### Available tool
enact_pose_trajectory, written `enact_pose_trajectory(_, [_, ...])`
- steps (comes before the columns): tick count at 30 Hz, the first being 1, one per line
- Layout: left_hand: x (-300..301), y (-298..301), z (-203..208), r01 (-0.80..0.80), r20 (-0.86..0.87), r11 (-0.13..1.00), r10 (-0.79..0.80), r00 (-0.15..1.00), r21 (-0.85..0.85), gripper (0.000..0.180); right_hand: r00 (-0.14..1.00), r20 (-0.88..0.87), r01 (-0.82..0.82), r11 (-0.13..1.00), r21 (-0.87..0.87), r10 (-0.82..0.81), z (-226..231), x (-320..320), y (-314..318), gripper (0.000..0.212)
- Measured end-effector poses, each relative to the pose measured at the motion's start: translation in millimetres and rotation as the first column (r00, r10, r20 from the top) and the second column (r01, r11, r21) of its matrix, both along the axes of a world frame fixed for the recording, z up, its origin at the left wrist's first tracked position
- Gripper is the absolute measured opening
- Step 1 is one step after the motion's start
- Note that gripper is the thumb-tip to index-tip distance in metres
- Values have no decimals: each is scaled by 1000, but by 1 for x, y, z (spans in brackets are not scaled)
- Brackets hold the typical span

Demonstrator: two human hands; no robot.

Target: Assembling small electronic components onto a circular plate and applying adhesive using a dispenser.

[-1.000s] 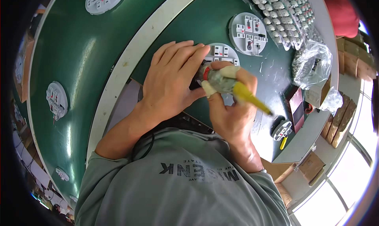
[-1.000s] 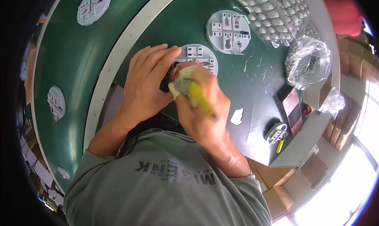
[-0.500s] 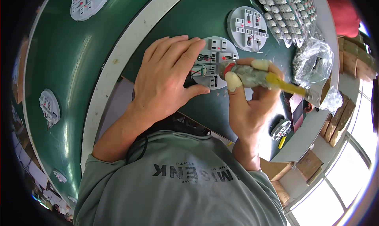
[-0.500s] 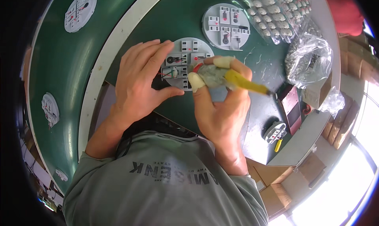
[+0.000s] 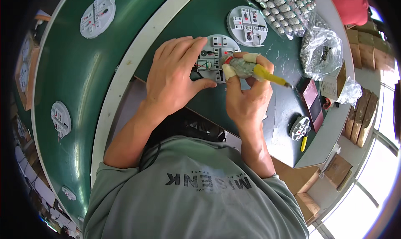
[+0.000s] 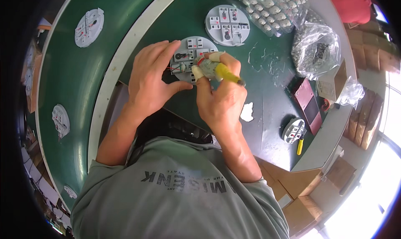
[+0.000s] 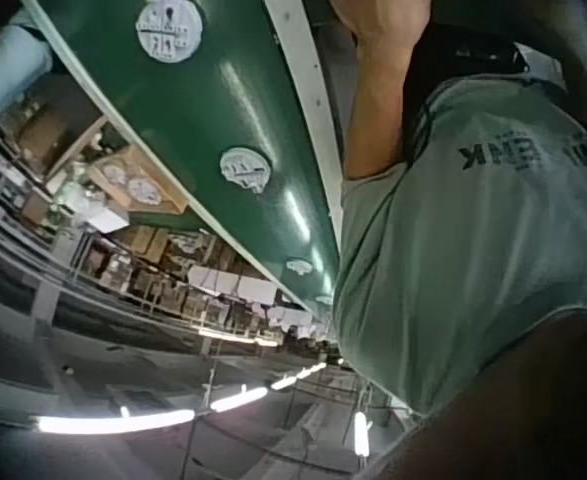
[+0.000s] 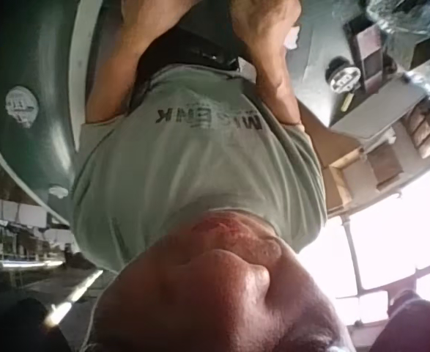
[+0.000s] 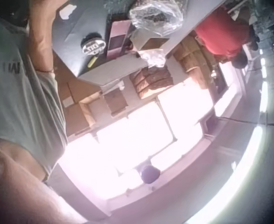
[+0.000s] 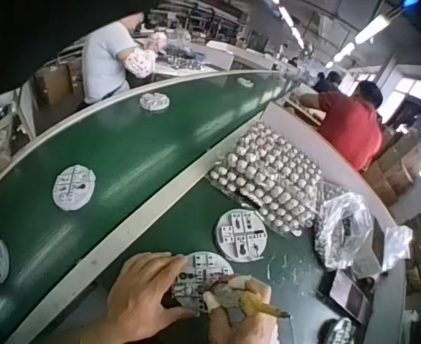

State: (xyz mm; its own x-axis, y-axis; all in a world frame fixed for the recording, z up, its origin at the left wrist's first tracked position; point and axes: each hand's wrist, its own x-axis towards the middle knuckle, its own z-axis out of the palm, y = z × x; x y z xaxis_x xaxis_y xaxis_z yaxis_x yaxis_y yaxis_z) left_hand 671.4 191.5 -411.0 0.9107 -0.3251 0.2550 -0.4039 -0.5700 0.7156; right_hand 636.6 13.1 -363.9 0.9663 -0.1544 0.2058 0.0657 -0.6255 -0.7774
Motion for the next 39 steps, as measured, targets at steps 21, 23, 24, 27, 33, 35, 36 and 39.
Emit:
enact_pose_trajectory(21, [34,-47,3,43,181,999,-39,983,-19,18,863,-33,500,862,-85,-504,16,18,-172,33])
enact_pose_trajectory(23, [39,-46,9,87,206,996,-89,975,16,17,860,125,500,866,-13,-494,10,35,-214,36])
enact_pose_trajectory(24, [40,-47,11,109,219,993,-114,969,33,17,857,123,505,863,-8,-500,8,45,-236,36])
enact_pose_trajectory(27, [42,-39,2,117,193,992,-122,974,38,26,835,162,548,824,-147,-526,-4,85,-282,34])
enact_pose_trajectory(33, [35,-29,25,-59,14,991,61,998,-118,52,858,-158,252,668,-700,-489,-16,126,-325,44])
enact_pose_trajectory(35, [37,-25,25,48,-38,999,-47,998,26,68,849,-95,306,631,-713,-519,-29,123,-330,43])
enact_pose_trajectory(36, [39,-24,24,105,-72,990,-98,993,92,76,834,-23,363,581,-728,-551,-36,119,-333,43])
enact_pose_trajectory(39, [57,-22,13,254,55,964,-259,964,78,65,802,56,479,584,-656,-595,-46,121,-331,41])
